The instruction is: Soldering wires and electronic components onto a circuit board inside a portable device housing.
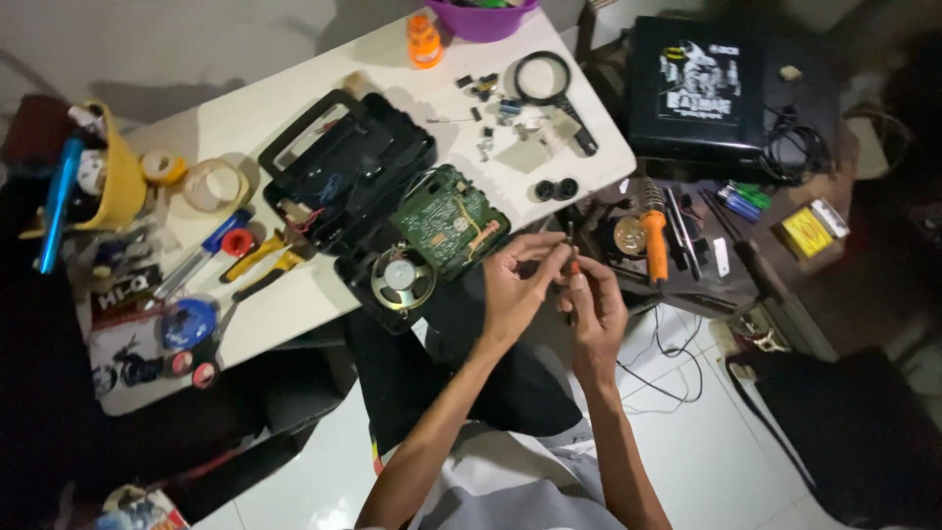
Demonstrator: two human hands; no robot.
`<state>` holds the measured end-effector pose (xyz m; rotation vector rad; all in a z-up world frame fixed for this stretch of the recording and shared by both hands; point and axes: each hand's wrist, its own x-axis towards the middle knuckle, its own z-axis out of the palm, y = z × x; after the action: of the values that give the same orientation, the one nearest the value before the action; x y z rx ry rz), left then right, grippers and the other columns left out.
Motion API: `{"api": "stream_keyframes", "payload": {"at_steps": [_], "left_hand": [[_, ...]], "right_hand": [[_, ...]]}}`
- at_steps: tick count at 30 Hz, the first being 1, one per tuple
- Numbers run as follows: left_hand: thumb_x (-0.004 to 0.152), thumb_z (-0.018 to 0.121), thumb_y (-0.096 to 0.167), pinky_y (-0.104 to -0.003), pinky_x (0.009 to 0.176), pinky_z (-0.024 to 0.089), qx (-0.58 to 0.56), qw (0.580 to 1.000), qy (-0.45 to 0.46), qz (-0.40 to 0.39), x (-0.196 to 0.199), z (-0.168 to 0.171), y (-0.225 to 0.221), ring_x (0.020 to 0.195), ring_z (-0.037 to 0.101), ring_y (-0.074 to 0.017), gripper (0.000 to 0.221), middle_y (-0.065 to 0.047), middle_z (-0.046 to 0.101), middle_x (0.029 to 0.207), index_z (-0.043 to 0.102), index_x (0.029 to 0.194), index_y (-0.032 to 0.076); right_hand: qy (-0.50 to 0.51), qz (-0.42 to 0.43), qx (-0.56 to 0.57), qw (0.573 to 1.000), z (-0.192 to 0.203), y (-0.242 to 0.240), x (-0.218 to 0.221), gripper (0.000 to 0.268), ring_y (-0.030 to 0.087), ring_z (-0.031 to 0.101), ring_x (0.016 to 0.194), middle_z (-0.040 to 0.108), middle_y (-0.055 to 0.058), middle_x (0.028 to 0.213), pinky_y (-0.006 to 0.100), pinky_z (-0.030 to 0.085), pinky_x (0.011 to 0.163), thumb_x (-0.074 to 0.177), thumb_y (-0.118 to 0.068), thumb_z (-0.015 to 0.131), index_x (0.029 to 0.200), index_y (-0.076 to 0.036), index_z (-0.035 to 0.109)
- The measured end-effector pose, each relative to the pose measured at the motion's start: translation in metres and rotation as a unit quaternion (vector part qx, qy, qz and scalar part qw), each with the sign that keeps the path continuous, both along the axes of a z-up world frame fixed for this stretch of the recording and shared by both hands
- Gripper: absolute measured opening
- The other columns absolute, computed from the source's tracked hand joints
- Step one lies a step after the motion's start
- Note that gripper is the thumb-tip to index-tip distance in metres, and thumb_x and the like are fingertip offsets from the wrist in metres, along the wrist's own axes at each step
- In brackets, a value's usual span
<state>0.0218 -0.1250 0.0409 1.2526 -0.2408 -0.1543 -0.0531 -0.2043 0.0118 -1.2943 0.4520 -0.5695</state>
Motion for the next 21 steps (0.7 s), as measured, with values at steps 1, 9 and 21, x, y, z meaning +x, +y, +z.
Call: {"api": "stream_keyframes", "payload": {"at_steps": [1, 9, 21], "left_hand": [[0.091, 0.079, 0.016, -0.027, 0.070, 0.058, 0.003, 1.000, 0.013, -0.002, -0.003, 0.003, 0.002, 0.073, 0.071, -0.0084, 0.020, -0.009, 0.078, 0.082, 0.078, 0.108, 0.006], [0.096, 0.076, 0.019, -0.028, 0.075, 0.059, 0.013, 1.000, 0.027, 0.005, -0.025, -0.028, 0.011, 0.077, 0.074, -0.0118, 0.021, -0.008, 0.079, 0.093, 0.079, 0.114, 0.010], [0.090, 0.078, 0.015, -0.030, 0.067, 0.060, 0.142, 0.988, 0.067, -0.005, -0.076, -0.077, 0.103, 0.078, 0.073, -0.0171, 0.014, -0.008, 0.078, 0.087, 0.082, 0.103, 0.012]], "right_hand": [[0.005, -0.007, -0.047, 0.999, 0.000, 0.000, -0.002, 0.026, 0.014, 0.048, 0.067, 0.062, 0.018, 0.087, 0.032, 0.045, 0.063, 0.107, -0.012, 0.054, 0.128, 0.003, 0.060], [0.034, 0.015, -0.136, 0.990, -0.035, 0.001, -0.019, 0.029, 0.017, 0.056, 0.078, 0.064, 0.017, 0.093, 0.037, 0.051, 0.072, 0.110, -0.017, 0.054, 0.130, 0.003, 0.059], [0.098, 0.019, 0.037, 0.994, -0.074, 0.017, -0.020, 0.020, 0.010, 0.041, 0.069, 0.045, 0.002, 0.082, 0.026, 0.040, 0.061, 0.105, -0.018, 0.060, 0.113, 0.000, 0.063]]}}
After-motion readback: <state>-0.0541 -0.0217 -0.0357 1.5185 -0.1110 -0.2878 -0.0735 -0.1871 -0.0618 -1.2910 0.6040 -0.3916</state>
